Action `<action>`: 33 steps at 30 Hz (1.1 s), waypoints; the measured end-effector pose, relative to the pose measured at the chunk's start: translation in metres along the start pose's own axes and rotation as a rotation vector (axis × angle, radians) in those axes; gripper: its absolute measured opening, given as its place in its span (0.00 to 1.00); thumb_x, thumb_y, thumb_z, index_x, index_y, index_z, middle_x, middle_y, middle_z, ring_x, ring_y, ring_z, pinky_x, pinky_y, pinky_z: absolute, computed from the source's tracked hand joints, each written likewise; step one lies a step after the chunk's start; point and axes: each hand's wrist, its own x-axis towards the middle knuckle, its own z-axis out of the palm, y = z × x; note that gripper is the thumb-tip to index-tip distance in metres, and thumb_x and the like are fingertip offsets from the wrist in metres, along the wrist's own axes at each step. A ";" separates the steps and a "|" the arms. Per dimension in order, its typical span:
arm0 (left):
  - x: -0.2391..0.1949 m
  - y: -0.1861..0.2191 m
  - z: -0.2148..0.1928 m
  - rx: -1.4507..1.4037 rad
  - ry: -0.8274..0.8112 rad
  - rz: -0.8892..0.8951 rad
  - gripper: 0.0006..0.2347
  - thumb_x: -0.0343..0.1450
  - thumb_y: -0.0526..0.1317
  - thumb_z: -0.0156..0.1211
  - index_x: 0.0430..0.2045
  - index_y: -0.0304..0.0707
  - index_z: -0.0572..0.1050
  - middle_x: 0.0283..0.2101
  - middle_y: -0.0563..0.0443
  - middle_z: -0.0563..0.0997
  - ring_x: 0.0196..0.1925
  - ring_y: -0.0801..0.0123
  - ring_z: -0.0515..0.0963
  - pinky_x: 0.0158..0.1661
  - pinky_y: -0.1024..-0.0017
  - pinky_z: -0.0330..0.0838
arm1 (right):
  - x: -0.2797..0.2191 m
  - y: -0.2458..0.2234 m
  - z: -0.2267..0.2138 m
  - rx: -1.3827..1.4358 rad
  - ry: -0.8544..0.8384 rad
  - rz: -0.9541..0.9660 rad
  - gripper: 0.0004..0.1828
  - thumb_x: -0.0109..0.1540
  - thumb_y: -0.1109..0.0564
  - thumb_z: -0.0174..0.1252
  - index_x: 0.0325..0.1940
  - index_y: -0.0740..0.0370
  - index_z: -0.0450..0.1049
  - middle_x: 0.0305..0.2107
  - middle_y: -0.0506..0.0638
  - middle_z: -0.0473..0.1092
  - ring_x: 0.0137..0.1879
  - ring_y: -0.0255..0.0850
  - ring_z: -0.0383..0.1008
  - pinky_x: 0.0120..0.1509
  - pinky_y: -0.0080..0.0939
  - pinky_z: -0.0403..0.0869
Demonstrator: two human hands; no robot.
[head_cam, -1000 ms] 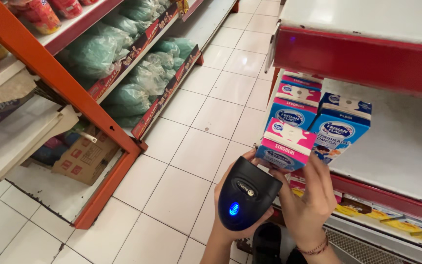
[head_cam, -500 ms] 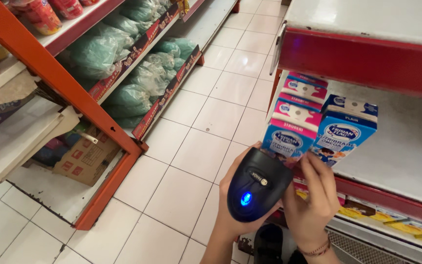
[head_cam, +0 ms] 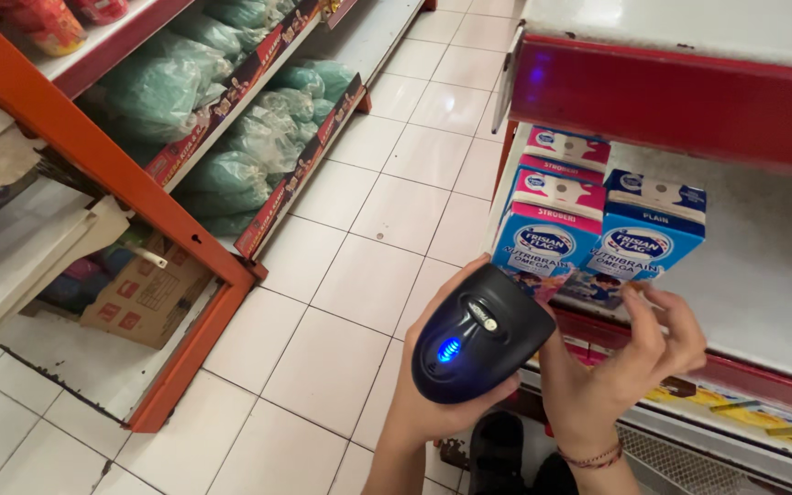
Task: The person wipes the edges of a refrigerated display shelf with a cloth while sitting on the floor. Then, the person picks up milk cartons from a cardboard box, scans each with a barcode scanner, and places them on the shelf.
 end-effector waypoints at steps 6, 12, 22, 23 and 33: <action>-0.004 -0.007 0.003 0.111 0.025 0.100 0.34 0.58 0.39 0.74 0.60 0.31 0.68 0.64 0.36 0.72 0.66 0.62 0.75 0.65 0.67 0.68 | 0.002 -0.003 0.008 0.138 0.070 0.027 0.40 0.59 0.61 0.80 0.67 0.64 0.61 0.62 0.56 0.52 0.70 0.48 0.54 0.70 0.45 0.67; -0.016 -0.018 0.016 0.364 -0.029 0.219 0.21 0.57 0.41 0.68 0.42 0.28 0.79 0.64 0.36 0.72 0.61 0.46 0.78 0.61 0.62 0.76 | 0.001 -0.001 0.011 0.146 0.154 0.049 0.27 0.61 0.66 0.77 0.59 0.65 0.70 0.57 0.55 0.58 0.66 0.48 0.64 0.69 0.43 0.71; -0.010 -0.019 0.031 0.490 -0.150 0.241 0.11 0.62 0.34 0.64 0.36 0.29 0.79 0.40 0.41 0.84 0.63 0.42 0.82 0.74 0.49 0.55 | -0.007 0.007 -0.007 -0.048 -0.007 0.111 0.29 0.69 0.69 0.66 0.73 0.70 0.66 0.62 0.60 0.67 0.66 0.50 0.69 0.69 0.44 0.69; -0.011 -0.020 0.030 0.471 -0.158 0.226 0.11 0.62 0.34 0.64 0.36 0.29 0.79 0.40 0.41 0.84 0.65 0.41 0.81 0.74 0.49 0.54 | -0.007 0.006 -0.008 -0.035 -0.011 0.108 0.29 0.69 0.69 0.65 0.74 0.69 0.65 0.61 0.60 0.68 0.66 0.50 0.69 0.69 0.44 0.69; -0.013 -0.037 0.025 0.412 -0.143 0.208 0.18 0.63 0.40 0.67 0.45 0.31 0.78 0.51 0.39 0.83 0.82 0.39 0.63 0.71 0.59 0.72 | -0.004 0.003 -0.010 0.001 -0.043 0.127 0.29 0.72 0.67 0.64 0.76 0.67 0.62 0.62 0.59 0.66 0.67 0.48 0.69 0.70 0.43 0.70</action>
